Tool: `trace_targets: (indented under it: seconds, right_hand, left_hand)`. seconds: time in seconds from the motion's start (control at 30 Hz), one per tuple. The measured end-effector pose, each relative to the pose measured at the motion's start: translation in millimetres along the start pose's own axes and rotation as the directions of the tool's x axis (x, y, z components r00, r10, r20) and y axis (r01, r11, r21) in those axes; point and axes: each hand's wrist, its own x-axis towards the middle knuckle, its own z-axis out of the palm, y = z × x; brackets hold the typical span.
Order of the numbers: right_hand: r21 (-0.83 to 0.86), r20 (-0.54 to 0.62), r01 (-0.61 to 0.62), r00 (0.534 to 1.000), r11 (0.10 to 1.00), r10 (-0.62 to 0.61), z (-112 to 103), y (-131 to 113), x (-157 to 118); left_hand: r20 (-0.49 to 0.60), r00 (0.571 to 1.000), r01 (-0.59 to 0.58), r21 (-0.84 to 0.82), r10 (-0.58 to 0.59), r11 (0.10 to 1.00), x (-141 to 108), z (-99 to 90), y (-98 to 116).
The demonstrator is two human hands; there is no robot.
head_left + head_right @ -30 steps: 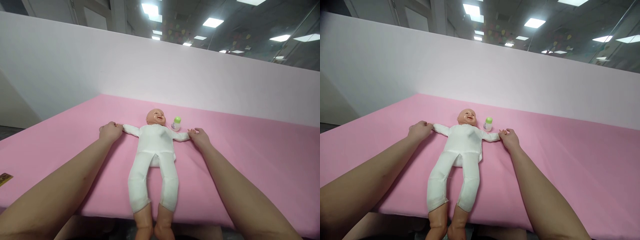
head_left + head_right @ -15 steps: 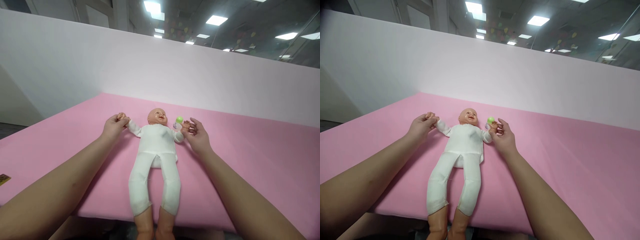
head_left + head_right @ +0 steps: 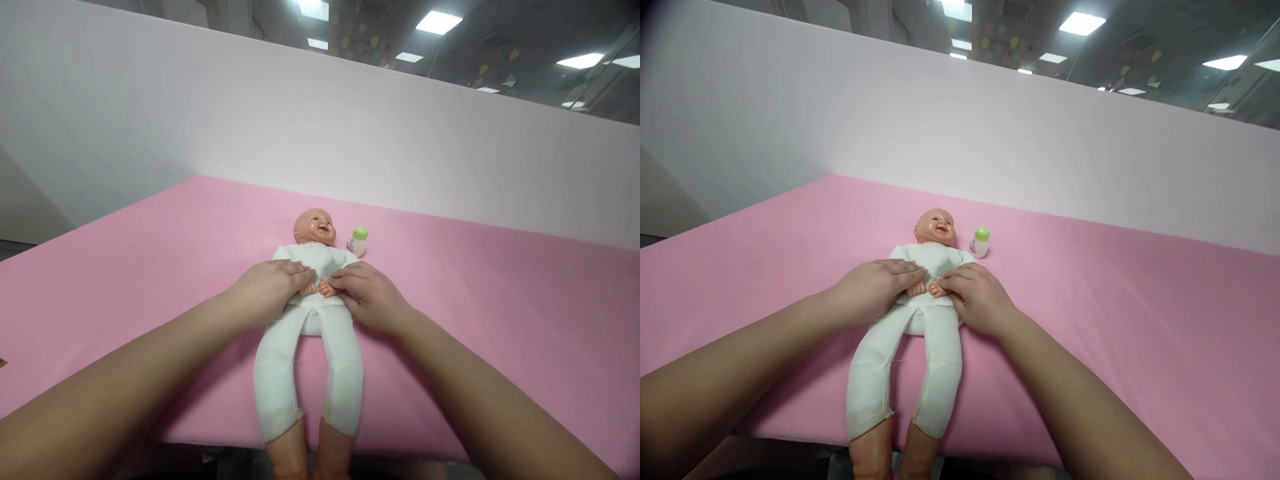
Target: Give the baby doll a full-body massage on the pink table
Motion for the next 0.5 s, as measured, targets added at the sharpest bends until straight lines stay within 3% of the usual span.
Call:
trace_targets:
  seconds: [0.2,0.27,0.33,0.4,0.5]
  right_hand:
    - [0.017,0.012,-0.039,0.999,0.999,0.039,0,0,-1]
    - [0.047,0.010,-0.129,0.992,0.991,0.128,0,1,-2]
    - [0.139,-0.057,-0.278,0.956,0.951,0.288,1,9,-4]
    - [0.299,-0.185,-0.405,0.864,0.864,0.469,0,24,-7]
    - [0.543,-0.325,-0.434,0.681,0.719,0.656,-4,56,-13]
  left_hand:
    - [-0.024,0.999,0.028,-0.103,-0.031,0.994,-2,1.2,-6]
    - [-0.073,0.995,0.055,-0.111,-0.064,0.992,-1,-0.4,-9]
    - [-0.159,0.973,0.140,-0.168,-0.167,0.976,-1,-4.2,-13]
    - [-0.298,0.894,0.240,-0.311,-0.334,0.920,0,-8.9,-23]
    - [-0.445,0.702,0.249,-0.578,-0.556,0.777,0,-12.9,-52]
